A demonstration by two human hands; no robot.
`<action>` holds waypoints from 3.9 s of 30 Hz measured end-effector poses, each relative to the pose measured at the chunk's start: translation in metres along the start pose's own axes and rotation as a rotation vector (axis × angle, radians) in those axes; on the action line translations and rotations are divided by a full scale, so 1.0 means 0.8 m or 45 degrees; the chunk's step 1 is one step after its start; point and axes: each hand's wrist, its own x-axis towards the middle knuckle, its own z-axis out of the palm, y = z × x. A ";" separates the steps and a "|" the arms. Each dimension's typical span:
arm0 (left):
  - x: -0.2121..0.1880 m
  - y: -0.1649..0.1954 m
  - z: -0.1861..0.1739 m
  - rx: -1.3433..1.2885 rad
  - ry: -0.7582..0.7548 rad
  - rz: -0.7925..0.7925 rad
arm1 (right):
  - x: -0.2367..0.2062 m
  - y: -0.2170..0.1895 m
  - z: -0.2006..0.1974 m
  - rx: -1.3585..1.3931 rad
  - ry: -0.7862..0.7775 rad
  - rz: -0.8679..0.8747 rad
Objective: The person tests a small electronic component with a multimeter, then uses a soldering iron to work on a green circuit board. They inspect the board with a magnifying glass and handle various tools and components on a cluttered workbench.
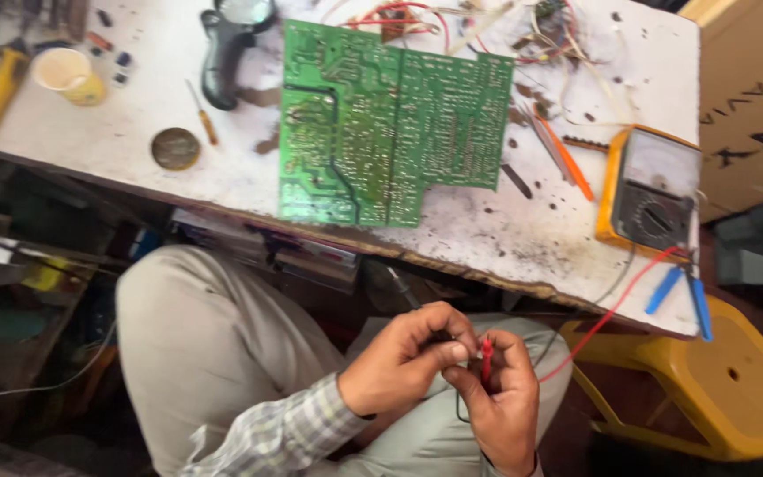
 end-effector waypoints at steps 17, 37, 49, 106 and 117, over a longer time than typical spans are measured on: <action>-0.029 0.007 -0.021 0.198 0.103 -0.225 | -0.001 0.008 -0.026 -0.232 -0.559 0.320; 0.012 -0.037 -0.011 -0.127 0.479 0.191 | 0.026 -0.043 0.040 -0.026 0.014 -0.151; 0.008 -0.035 -0.024 -0.001 0.227 0.180 | 0.034 -0.034 0.026 0.426 0.073 0.269; 0.012 -0.052 -0.024 -0.563 0.083 -0.051 | -0.014 0.023 0.030 -0.310 0.216 -0.249; 0.014 -0.047 -0.022 -0.466 0.171 -0.095 | -0.015 0.018 0.018 -0.124 0.201 -0.174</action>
